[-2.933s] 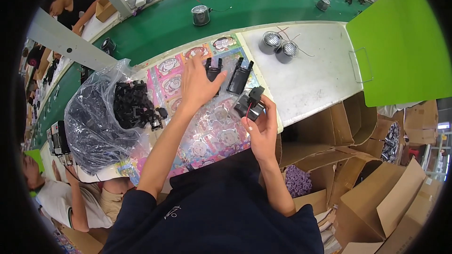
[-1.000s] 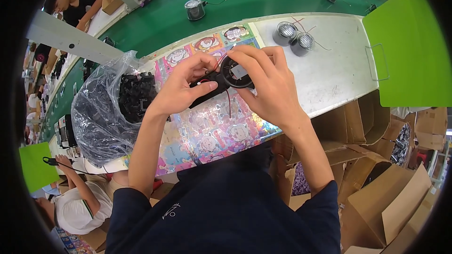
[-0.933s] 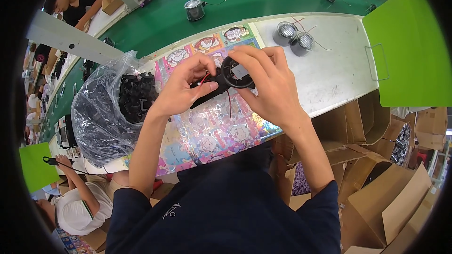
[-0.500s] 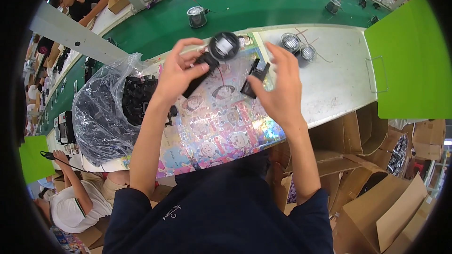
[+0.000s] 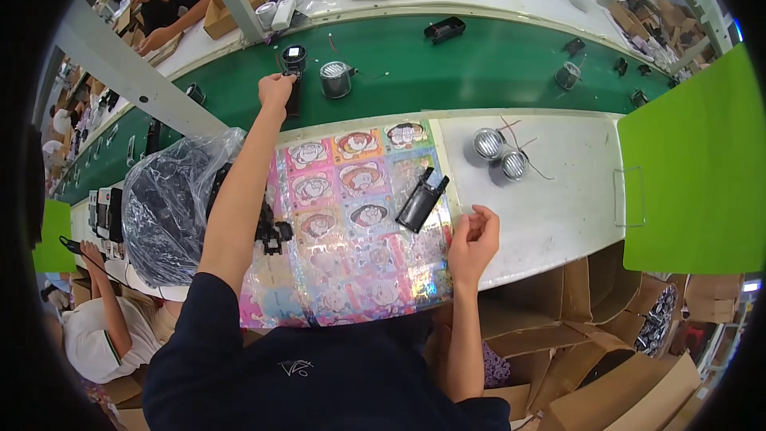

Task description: The person assembles electronic modules by combining plastic housings, cooling fans, and wires, securing them with screws using a screwdriver.

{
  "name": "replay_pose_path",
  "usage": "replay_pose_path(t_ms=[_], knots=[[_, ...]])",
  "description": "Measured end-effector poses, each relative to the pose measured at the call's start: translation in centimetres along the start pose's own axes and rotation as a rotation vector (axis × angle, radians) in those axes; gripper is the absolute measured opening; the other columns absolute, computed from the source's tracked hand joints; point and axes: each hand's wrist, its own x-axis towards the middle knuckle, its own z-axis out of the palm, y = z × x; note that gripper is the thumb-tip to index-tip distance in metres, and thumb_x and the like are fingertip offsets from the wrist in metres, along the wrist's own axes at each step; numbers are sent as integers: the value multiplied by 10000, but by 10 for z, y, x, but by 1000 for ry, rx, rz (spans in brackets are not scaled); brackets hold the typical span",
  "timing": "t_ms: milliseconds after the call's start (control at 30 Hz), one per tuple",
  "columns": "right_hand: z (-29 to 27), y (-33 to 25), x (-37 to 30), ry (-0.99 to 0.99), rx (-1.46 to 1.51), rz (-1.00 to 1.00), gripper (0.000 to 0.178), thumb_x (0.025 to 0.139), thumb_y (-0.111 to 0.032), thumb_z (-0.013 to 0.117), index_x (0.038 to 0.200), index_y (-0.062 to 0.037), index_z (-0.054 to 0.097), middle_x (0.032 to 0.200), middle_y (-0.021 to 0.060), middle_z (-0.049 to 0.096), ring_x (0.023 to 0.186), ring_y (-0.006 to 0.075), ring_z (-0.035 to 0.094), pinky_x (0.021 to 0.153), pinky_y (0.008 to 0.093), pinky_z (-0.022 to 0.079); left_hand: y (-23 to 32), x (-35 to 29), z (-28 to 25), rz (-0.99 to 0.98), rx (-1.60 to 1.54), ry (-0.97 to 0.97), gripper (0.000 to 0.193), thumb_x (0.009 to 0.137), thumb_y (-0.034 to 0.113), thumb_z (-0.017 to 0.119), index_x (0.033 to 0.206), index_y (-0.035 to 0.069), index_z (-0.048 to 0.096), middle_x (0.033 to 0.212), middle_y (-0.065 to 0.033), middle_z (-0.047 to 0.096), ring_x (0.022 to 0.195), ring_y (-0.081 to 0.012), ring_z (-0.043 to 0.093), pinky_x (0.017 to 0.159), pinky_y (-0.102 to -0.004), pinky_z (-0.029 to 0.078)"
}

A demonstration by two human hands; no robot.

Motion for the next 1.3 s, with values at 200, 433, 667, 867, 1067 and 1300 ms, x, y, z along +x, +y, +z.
replay_pose_path(t_ms=[200, 433, 667, 867, 1067, 1300], knots=[[2, -15, 6, 15, -26, 11, 150, 967, 5, 622, 1117, 6, 615, 857, 7, 586, 662, 44, 513, 549, 208, 474, 3, -2, -1, 222, 150, 221, 461, 766, 139, 753, 1219, 59, 715, 1186, -168, 701, 1183, -368, 615, 1057, -447, 453], [1, -7, 5, 10, -8, 41, 119, 976, -39, 639, 1087, 1, 631, 829, 1, 587, 669, 48, 516, 577, 213, 428, 48, -85, 25, 919, 437, -30, 498, 780, 196, 780, 1248, 115, 632, 1192, -169, 577, 1153, -367, 563, 967, -496, 478], [8, -10, 2, 112, -128, -152, 85, 981, -67, 632, 1036, -3, 642, 806, -5, 567, 701, 66, 492, 606, 245, 409, 42, -107, 16, 782, 434, -275, 421, 755, 103, 743, 1169, 108, 668, 1187, -157, 590, 1117, -377, 589, 936, -481, 528], [62, -71, -49, -373, -213, -758, 189, 821, 29, 703, 1000, -24, 670, 856, 118, 636, 753, 274, 628, 661, 356, 499, 44, -143, -36, 827, 517, -706, 397, 726, 155, 779, 1110, 141, 676, 1131, -137, 608, 1110, -368, 613, 924, -472, 537], [143, -89, -106, -901, -267, -792, 464, 810, -86, 739, 1249, -13, 608, 1251, 137, 589, 1102, 349, 598, 927, 438, 520, 20, -170, -43, 999, 576, -604, 522, 715, 156, 823, 1183, 153, 590, 1137, -130, 566, 1117, -371, 584, 921, -474, 519], [141, -73, -107, -843, -132, -638, 254, 855, -24, 709, 1099, 11, 649, 1110, 141, 641, 994, 319, 639, 855, 404, 540, 12, -178, -55, 934, 498, -597, 524, 705, 113, 814, 1182, 144, 599, 1168, -143, 557, 1140, -361, 567, 935, -485, 514]])
